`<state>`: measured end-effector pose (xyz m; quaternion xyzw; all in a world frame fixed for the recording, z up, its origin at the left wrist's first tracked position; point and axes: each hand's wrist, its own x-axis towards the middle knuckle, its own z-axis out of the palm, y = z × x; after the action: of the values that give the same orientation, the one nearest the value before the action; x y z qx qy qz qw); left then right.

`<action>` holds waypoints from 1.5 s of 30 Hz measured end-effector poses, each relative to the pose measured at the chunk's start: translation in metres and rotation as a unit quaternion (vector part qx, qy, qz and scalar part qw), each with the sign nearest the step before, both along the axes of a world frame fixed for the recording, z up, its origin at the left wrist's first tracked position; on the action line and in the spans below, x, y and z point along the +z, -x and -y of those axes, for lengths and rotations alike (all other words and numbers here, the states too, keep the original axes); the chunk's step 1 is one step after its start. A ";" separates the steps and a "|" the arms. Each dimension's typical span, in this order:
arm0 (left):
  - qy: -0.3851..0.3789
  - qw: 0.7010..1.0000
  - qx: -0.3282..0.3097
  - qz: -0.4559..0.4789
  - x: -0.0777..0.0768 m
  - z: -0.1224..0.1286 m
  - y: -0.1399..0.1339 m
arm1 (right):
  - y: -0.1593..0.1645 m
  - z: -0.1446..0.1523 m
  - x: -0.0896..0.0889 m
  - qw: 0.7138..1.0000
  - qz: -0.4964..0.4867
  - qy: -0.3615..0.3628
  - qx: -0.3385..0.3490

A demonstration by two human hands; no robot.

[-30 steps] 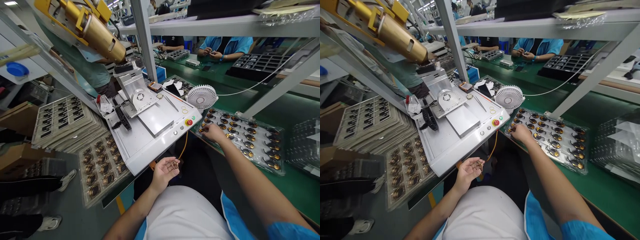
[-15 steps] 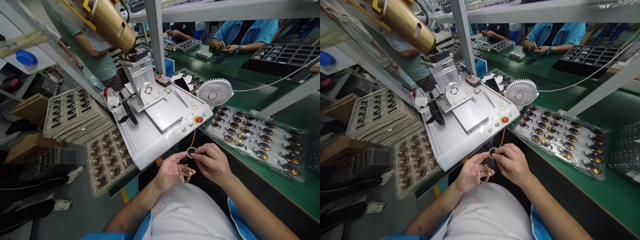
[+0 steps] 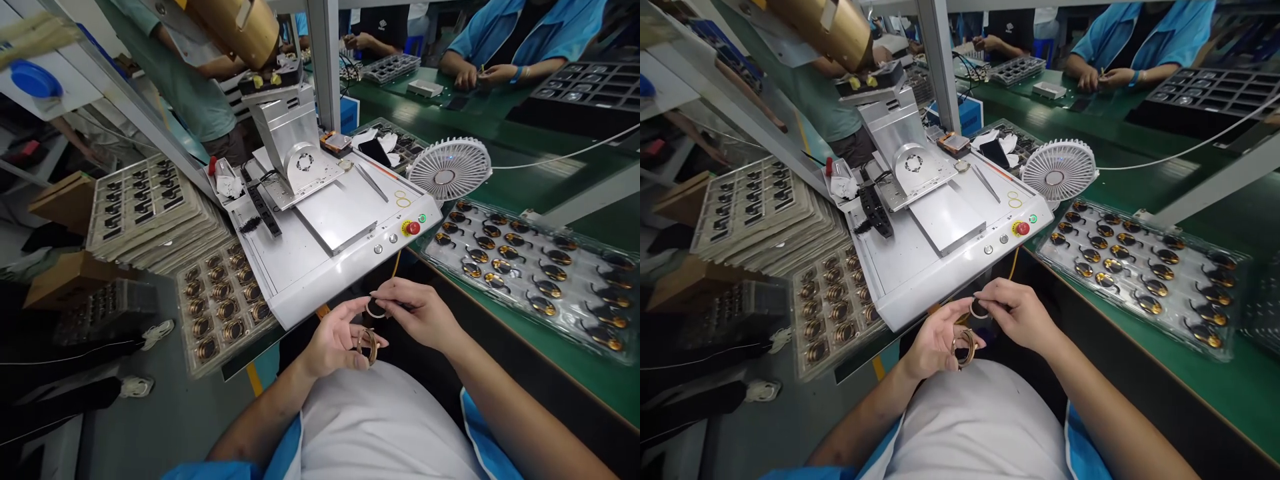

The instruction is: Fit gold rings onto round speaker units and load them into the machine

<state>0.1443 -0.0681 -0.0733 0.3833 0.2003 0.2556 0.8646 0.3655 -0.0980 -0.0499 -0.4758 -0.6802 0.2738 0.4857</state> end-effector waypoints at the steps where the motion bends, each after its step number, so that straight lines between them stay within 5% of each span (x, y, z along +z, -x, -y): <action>1: 0.002 1.000 0.000 0.003 -0.001 0.000 0.000 | 0.001 0.000 -0.001 1.000 -0.001 -0.002 -0.005; 28: 0.020 0.999 0.039 0.017 -0.024 0.000 0.009 | 0.003 -0.010 0.009 0.992 0.079 -0.017 0.096; 32: 0.009 0.996 0.089 0.007 -0.015 -0.007 0.012 | -0.012 -0.051 0.020 0.996 -0.021 0.068 -0.051; 35: -0.017 0.995 0.094 0.007 -0.005 -0.008 0.016 | -0.022 -0.099 0.033 0.963 -0.119 0.160 -0.182; 39: -0.077 0.993 0.093 -0.005 0.003 -0.003 0.025 | -0.028 -0.137 0.042 0.924 -0.127 0.256 -0.252; 43: -0.163 0.977 0.125 -0.054 0.003 0.009 0.032 | -0.021 -0.110 0.028 0.928 -0.088 0.194 -0.305; 45: -0.230 0.956 0.154 -0.095 0.003 0.015 0.031 | -0.009 -0.079 0.017 0.947 -0.104 0.164 -0.256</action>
<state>0.1136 -0.0827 -0.0705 0.5588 0.2739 0.3875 0.6801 0.3742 -0.0195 -0.0325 -0.6763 -0.4265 0.2960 0.5227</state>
